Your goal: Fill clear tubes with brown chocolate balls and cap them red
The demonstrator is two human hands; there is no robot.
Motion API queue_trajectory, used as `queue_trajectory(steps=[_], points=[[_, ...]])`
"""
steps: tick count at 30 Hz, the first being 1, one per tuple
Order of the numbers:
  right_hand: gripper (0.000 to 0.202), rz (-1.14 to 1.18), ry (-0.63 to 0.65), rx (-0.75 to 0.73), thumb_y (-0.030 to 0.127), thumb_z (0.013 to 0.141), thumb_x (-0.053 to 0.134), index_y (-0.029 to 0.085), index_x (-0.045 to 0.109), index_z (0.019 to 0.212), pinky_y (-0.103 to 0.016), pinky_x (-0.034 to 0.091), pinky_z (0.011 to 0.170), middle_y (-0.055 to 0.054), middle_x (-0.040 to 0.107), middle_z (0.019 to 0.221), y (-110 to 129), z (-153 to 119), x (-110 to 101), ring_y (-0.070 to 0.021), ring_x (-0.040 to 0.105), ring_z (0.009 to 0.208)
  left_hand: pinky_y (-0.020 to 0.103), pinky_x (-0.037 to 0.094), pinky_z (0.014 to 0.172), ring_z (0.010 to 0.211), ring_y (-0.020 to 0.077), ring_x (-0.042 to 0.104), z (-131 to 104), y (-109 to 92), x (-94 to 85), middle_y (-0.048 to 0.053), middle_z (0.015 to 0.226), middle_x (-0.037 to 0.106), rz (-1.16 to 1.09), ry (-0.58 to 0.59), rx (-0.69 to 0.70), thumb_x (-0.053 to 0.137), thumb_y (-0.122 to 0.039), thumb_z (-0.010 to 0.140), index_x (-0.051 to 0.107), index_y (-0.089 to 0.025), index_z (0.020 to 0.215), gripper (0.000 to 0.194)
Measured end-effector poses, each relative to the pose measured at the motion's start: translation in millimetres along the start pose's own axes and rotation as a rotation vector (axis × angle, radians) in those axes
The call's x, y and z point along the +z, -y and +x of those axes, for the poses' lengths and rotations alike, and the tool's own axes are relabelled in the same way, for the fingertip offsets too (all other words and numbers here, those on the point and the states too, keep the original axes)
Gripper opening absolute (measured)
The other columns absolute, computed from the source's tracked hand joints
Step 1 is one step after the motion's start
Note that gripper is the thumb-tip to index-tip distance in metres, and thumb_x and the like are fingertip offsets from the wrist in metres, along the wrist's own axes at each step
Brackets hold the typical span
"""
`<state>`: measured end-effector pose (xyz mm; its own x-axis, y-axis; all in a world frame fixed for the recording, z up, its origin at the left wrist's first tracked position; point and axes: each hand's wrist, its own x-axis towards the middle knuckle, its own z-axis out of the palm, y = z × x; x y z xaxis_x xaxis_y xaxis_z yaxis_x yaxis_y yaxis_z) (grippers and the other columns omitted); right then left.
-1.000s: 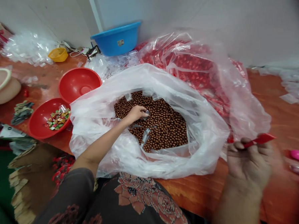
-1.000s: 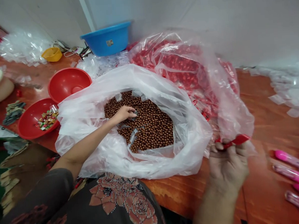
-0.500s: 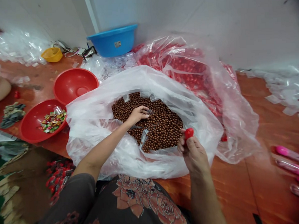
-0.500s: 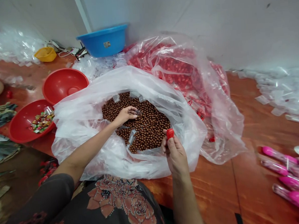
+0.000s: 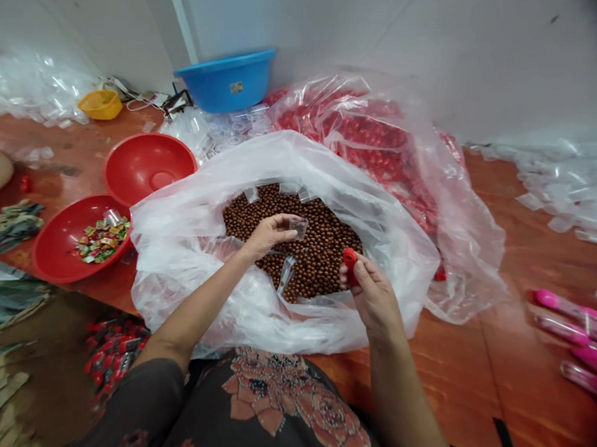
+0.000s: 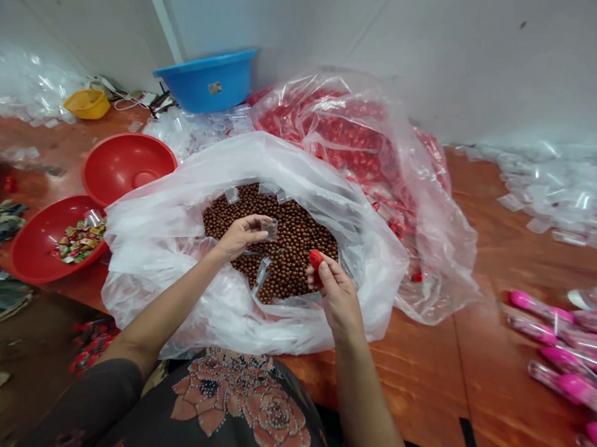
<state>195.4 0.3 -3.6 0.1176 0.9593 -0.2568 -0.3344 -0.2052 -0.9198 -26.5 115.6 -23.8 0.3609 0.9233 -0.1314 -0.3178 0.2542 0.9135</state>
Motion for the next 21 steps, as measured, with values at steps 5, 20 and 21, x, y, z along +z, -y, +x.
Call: queue_trajectory(steps=[5, 20, 21], points=[[0.034, -0.035, 0.045, -0.034, 0.051, 0.078, 0.071, 0.023, 0.061, 0.095, -0.019, 0.041, 0.052, 0.002, 0.060, 0.074, 8.6, 11.6, 14.6, -0.0076, 0.052, 0.060, 0.036, 0.049, 0.092, 0.095, 0.0192, 0.067, -28.1, -11.9, 16.3, 0.011, 0.108, 0.071, 0.082, 0.050, -0.016, 0.082, -0.025, 0.066, 0.069, -0.012, 0.107, 0.046], [0.040, -0.469, 0.311, -0.097, 0.052, 0.090, 0.053, 0.025, 0.060, 0.119, -0.018, 0.036, 0.040, 0.005, 0.055, 0.062, 23.2, 10.2, 27.5, -0.0062, 0.044, 0.045, 0.032, 0.055, 0.082, 0.089, 0.0165, 0.068, -82.4, -14.6, 43.8, 0.012, 0.114, 0.070, -0.119, 0.069, -0.299, 0.074, -0.016, 0.072, 0.068, -0.014, 0.118, 0.046], [0.040, -0.442, 0.305, -0.087, 0.052, 0.089, 0.054, 0.025, 0.060, 0.119, -0.018, 0.034, 0.039, 0.005, 0.054, 0.061, 23.2, 10.4, 27.6, -0.0058, 0.042, 0.043, 0.032, 0.055, 0.082, 0.088, 0.0161, 0.068, -83.7, -14.9, 43.5, 0.012, 0.113, 0.070, -0.110, 0.078, -0.302, 0.075, -0.016, 0.071, 0.068, -0.014, 0.118, 0.047]])
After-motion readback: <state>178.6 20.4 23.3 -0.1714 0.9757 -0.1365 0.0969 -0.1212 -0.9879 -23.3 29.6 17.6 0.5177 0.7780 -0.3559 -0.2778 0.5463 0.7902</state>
